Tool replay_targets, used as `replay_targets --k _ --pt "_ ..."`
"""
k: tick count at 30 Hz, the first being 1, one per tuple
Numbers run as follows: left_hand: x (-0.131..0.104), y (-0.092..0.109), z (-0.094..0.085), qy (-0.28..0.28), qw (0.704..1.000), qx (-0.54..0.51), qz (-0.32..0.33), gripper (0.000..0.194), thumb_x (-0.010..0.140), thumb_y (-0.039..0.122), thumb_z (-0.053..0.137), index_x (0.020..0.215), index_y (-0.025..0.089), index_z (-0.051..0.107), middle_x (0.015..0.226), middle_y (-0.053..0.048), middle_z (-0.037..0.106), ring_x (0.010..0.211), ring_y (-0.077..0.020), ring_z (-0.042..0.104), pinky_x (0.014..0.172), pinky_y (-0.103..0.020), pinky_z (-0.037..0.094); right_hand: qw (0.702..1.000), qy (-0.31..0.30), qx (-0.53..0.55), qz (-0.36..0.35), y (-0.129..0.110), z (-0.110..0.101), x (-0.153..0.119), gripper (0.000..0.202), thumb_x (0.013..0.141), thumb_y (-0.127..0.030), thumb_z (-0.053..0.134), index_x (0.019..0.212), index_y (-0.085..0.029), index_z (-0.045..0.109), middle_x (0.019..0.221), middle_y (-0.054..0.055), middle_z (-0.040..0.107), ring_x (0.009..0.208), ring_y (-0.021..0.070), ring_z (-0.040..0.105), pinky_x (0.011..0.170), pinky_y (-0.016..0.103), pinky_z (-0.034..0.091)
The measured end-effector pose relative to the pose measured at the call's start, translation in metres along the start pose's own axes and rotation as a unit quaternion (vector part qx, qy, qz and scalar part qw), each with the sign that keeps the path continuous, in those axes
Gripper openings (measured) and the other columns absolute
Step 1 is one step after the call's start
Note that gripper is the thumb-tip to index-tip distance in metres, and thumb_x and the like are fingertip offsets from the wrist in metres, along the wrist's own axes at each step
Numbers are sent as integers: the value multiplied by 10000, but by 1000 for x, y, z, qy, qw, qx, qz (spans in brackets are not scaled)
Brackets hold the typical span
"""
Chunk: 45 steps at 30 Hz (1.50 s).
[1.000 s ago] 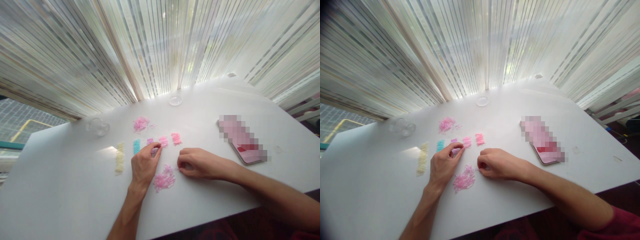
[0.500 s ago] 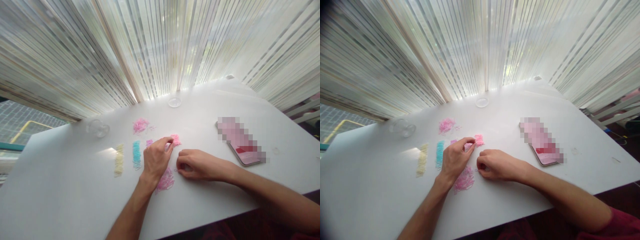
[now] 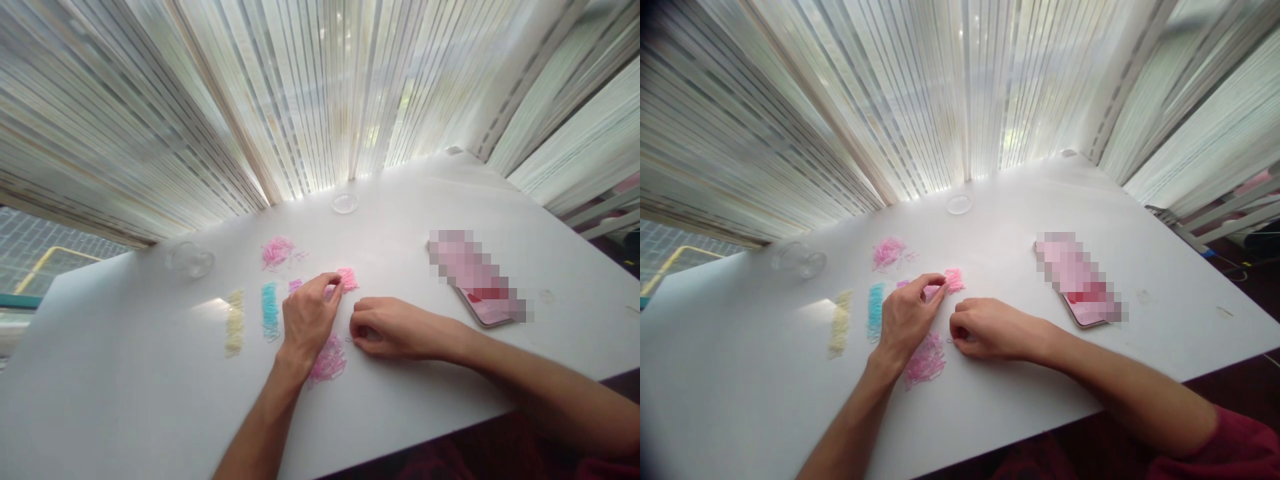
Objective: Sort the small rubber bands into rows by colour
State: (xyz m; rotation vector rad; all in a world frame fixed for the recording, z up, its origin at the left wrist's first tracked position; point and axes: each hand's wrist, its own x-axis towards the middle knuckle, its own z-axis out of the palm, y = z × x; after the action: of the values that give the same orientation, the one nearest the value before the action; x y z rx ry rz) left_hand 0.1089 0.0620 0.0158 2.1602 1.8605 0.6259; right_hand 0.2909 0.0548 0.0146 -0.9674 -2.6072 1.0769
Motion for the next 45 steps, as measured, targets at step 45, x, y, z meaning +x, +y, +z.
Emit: replay_targets --k 45 --pt "-73 -31 -32 -67 989 -123 50 159 931 270 635 1070 244 706 981 -14 777 763 -154 710 748 -267 571 988 150 -14 -37 12 5 10 115 921 -169 538 901 -174 651 867 58 655 765 163 573 705 279 461"
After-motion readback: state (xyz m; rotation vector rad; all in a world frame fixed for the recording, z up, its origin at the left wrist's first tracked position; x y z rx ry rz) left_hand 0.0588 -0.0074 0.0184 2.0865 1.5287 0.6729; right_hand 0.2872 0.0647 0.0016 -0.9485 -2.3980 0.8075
